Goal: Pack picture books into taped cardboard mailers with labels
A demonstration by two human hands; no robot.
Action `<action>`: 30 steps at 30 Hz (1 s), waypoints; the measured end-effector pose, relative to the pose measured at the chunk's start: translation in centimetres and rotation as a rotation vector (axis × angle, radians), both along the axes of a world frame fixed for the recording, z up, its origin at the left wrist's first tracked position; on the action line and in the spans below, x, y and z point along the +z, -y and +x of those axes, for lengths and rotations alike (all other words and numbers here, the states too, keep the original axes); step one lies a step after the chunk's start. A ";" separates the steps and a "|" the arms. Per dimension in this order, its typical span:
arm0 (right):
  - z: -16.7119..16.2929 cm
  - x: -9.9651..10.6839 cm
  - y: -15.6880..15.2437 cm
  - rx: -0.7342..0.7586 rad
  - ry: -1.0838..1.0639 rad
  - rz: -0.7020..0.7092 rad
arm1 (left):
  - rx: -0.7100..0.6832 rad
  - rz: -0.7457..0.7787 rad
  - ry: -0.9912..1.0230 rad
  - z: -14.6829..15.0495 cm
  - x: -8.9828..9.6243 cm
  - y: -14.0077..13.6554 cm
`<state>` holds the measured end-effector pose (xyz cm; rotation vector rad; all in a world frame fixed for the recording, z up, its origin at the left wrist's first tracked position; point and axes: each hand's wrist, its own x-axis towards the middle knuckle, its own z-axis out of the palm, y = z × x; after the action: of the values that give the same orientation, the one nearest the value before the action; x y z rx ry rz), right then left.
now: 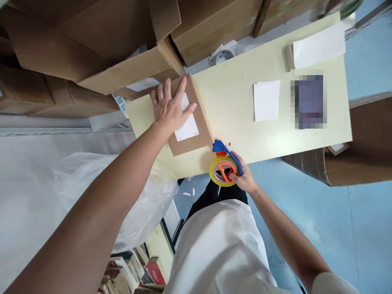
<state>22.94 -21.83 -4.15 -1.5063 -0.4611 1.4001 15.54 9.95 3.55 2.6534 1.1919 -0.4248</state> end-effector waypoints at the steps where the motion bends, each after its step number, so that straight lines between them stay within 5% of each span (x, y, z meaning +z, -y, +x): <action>1: 0.3 0.1 -0.3 -0.010 0.004 -0.001 | 0.017 0.010 -0.012 -0.2 -0.1 0.2; 6: 5.4 1.5 -3.7 -0.052 -0.087 -0.031 | 0.247 0.054 -0.050 -4.3 -0.5 2.8; 9: 8.6 2.6 -7.4 0.060 -0.228 -0.090 | 0.296 0.095 -0.011 -6.9 -0.2 4.9; 14: 11.2 4.1 -12.9 0.369 -0.116 -0.235 | -0.071 0.007 0.108 -6.0 -0.2 5.1; 20: 15.3 3.2 -14.8 0.969 -0.091 -0.125 | -0.513 -0.178 0.289 -6.2 -2.2 3.7; 25: 17.5 1.2 -15.4 1.097 -0.019 -0.030 | -0.537 -0.162 0.301 -6.9 -2.4 3.9; 30: 18.0 1.6 -12.9 1.104 0.215 -0.016 | -0.529 -0.136 0.270 -6.5 -2.0 4.0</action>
<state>40.99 -8.97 -2.54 -1.4520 -1.5802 2.0353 9.07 6.00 1.59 2.7638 0.3625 -0.2013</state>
